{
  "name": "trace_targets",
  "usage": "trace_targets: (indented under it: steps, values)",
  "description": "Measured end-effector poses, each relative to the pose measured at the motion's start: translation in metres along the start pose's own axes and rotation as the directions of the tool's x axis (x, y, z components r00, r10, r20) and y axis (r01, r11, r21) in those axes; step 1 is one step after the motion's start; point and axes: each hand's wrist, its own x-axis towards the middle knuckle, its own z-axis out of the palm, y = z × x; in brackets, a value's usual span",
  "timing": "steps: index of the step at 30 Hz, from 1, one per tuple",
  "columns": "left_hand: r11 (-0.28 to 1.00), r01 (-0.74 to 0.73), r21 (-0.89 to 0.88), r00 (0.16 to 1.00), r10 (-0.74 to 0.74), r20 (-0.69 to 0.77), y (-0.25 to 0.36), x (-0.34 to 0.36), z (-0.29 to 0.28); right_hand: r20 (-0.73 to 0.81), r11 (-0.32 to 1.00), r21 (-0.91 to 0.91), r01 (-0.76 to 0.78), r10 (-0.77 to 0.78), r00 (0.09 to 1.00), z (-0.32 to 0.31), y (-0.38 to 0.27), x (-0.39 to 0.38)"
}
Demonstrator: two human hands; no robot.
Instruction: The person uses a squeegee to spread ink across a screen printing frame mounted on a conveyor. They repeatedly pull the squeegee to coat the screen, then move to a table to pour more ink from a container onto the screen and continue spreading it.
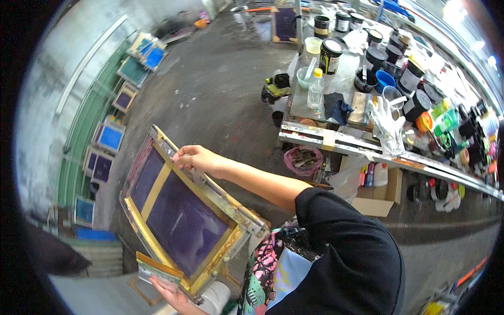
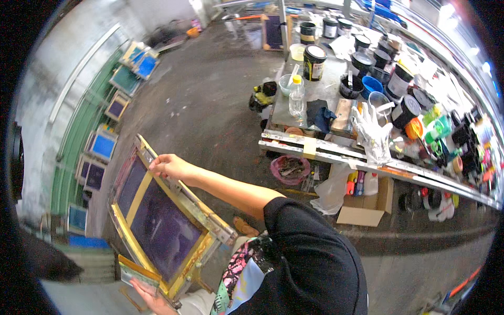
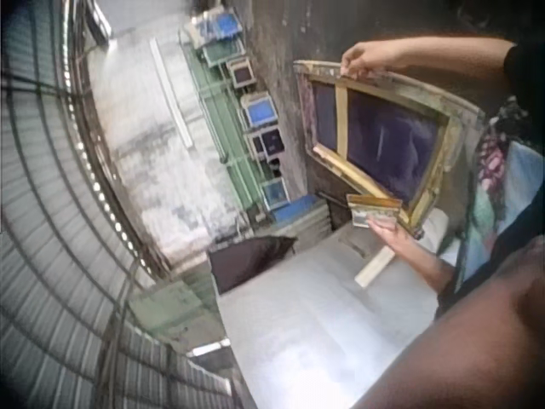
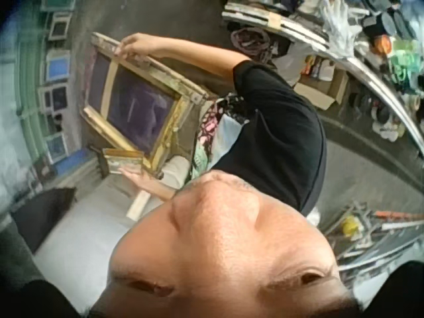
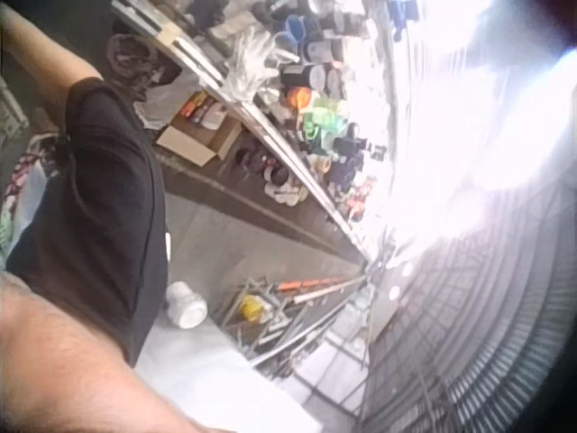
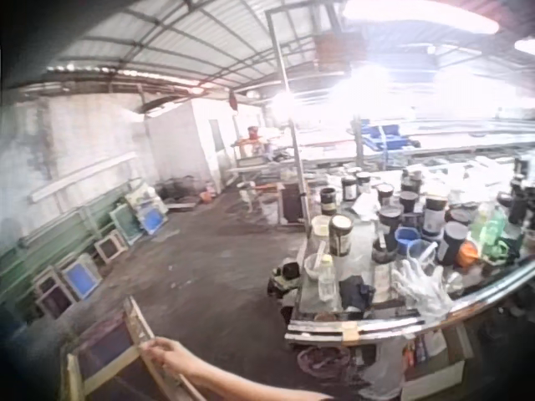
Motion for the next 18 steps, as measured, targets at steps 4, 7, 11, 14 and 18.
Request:
trace_targets:
  steps: [4, 7, 11, 14, 18]
  values:
    - [0.979, 0.191, -0.075, 0.938, -0.16, 0.309, 0.017, 0.173, 0.122, -0.329, 0.992, -0.118, -0.049, 0.008, 0.944, -0.075, 0.002, 0.078]
    - [0.969, 0.244, -0.043, 0.812, -0.18, 0.555, 0.028, 0.283, 0.245, -0.51, 0.991, -0.126, -0.043, -0.028, 0.86, -0.139, -0.004, 0.109]
    - [0.954, 0.282, 0.101, 0.542, -0.246, 0.804, -0.001, 0.373, 0.432, -0.774, 0.994, -0.104, -0.041, -0.055, 0.631, -0.232, 0.018, 0.102]
    - [0.934, 0.302, 0.192, 0.412, -0.31, 0.857, -0.026, 0.409, 0.575, -0.912, 0.988, -0.157, 0.014, -0.15, 0.381, -0.291, 0.033, 0.109]
    - [0.898, 0.279, 0.341, 0.218, -0.405, 0.888, -0.078, 0.39, 0.745, -0.974, 0.973, -0.227, -0.051, -0.226, 0.029, -0.393, 0.064, 0.106]
